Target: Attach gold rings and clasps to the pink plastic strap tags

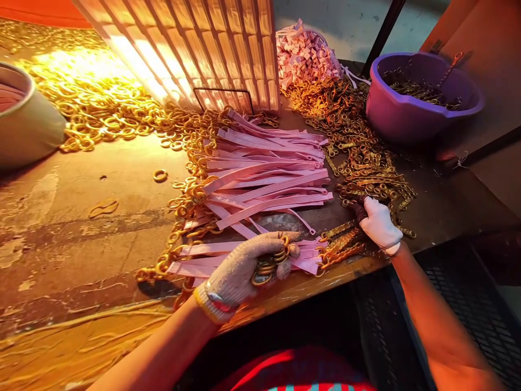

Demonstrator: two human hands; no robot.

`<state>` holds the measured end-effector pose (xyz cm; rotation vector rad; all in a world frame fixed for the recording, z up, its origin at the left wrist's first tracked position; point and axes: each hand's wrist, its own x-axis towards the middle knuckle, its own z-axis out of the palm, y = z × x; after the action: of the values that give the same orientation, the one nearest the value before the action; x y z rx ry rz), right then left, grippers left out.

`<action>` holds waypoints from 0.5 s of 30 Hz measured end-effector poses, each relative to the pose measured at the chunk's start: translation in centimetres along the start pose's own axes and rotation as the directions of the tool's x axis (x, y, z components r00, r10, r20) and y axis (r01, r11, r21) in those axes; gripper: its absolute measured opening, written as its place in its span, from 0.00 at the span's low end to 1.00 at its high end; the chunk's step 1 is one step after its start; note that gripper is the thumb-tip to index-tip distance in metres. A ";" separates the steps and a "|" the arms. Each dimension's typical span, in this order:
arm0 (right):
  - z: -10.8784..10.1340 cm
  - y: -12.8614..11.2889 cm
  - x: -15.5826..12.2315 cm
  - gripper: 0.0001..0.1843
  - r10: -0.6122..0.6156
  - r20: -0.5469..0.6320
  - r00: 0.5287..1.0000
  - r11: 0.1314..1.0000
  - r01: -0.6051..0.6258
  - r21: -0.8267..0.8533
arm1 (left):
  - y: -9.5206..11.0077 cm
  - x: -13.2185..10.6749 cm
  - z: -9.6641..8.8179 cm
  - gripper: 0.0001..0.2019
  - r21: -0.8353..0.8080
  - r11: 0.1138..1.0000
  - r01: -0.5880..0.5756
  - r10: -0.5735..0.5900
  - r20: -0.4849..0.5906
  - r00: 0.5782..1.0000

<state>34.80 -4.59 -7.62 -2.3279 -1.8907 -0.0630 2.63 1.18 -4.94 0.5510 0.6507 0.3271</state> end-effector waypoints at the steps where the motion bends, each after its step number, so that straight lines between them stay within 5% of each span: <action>1: 0.1 0.1 0.0 0.15 -0.012 -0.004 1.000 0.999 0.012 0.039 | -0.2 0.0 -0.2 0.08 0.031 0.999 -0.027 0.027 0.008 1.000; 5: 0.5 -0.6 0.3 0.13 -0.077 -0.032 0.997 0.994 0.079 0.082 | -0.6 0.1 -0.4 0.11 0.203 0.972 -0.120 0.118 0.020 0.993; 10: 0.9 -2.2 1.1 0.12 -0.122 -0.045 0.991 0.989 0.125 0.078 | -0.4 -0.2 0.2 0.20 0.385 0.919 -0.088 0.116 -0.051 0.992; 15: 0.2 -3.9 1.4 0.12 -0.069 0.037 0.997 0.978 0.060 0.199 | -0.7 0.2 0.6 0.21 0.369 0.919 -0.136 0.160 -0.035 0.987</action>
<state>31.31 -2.42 -7.35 -2.1541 -1.8964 0.1628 3.23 0.51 -5.07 0.9541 0.7396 0.3690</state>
